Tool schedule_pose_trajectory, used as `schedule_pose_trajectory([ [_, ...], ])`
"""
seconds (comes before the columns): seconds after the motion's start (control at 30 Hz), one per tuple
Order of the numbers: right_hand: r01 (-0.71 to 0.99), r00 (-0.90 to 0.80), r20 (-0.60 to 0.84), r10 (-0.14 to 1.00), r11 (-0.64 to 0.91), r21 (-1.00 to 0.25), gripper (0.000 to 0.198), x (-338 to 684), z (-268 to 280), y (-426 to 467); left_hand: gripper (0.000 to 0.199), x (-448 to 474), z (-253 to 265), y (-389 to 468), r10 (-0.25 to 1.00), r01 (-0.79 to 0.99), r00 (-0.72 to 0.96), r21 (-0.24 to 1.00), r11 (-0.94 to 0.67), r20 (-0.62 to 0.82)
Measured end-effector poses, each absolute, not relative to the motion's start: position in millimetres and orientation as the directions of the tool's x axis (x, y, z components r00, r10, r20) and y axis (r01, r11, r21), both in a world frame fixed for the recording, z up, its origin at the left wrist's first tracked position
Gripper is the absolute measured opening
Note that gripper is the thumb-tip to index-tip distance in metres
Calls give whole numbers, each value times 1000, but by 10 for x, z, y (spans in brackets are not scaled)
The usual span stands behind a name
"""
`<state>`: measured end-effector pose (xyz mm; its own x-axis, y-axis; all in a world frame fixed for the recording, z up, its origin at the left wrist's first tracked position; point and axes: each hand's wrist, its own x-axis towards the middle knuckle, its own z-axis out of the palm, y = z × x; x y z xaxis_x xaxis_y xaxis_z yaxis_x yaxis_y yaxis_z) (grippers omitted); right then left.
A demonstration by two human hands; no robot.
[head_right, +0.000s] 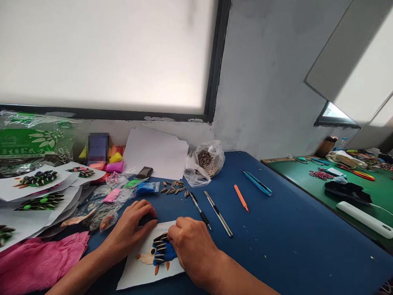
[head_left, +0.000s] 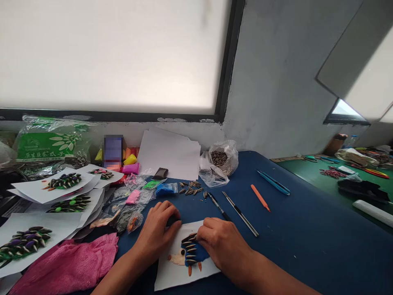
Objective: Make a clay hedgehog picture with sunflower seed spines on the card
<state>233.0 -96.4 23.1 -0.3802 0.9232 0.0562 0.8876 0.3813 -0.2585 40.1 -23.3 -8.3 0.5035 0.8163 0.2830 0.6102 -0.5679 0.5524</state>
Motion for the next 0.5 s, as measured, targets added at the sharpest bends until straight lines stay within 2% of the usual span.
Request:
schedule_pose_trajectory([
  [0.17,899,-377,25,926,372,-231,18,2302,260,-954,14,399,-88,-229,816,607,500,554,-570,291],
  [0.3,899,-345,11,938,334,-282,8,2330,331,-962,13,398,-83,-225,816,610,507,553,-567,278],
  [0.5,896,-268,116,956,291,-336,9,2458,488,-910,12,393,-99,-218,813,605,511,554,-571,280],
])
